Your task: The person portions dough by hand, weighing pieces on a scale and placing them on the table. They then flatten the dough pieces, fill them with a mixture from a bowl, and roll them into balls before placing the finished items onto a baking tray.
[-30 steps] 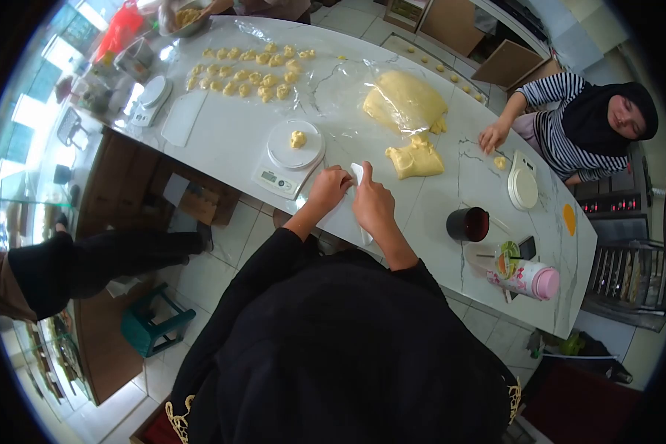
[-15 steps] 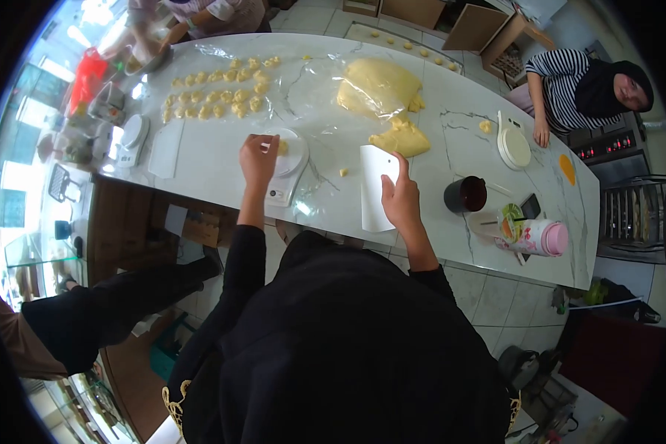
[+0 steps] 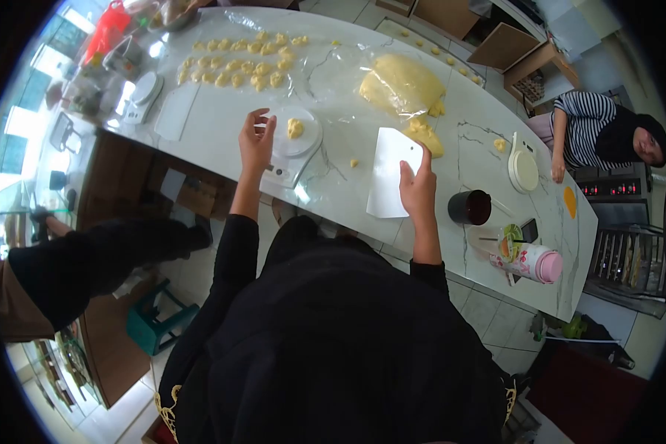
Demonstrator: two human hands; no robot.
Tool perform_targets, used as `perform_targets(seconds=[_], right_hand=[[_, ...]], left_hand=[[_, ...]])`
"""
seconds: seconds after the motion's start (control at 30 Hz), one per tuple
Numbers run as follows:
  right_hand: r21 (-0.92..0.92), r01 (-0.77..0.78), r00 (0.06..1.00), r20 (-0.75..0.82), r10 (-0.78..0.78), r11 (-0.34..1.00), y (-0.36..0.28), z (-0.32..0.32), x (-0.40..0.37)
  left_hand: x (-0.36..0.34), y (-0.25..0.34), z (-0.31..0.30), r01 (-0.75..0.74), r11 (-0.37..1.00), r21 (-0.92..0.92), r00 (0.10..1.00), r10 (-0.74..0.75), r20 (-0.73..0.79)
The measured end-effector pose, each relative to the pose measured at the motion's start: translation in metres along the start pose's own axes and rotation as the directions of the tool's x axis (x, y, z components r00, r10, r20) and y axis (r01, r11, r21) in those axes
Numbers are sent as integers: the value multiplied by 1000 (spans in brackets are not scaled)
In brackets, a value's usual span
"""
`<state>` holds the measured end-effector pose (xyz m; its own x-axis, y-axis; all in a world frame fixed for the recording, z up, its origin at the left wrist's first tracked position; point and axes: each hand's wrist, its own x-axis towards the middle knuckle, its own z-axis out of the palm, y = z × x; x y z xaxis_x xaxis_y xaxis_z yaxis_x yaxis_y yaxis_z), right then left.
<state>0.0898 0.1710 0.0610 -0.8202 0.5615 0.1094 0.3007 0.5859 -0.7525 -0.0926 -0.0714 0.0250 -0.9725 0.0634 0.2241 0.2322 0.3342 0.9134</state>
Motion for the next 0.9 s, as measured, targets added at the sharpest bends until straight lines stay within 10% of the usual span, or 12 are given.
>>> perform_targets(seconds=[0.43,0.9], right_hand=[[92,201,977,50,-206,975,1,-4,19],[138,63,992,96,-77,988,11,-30,-5]], left_hand=[[-52,-25,-59,107,994,28,970,-98,-224],[-18,-4,-32,15,1000,15,990,-13,-139]])
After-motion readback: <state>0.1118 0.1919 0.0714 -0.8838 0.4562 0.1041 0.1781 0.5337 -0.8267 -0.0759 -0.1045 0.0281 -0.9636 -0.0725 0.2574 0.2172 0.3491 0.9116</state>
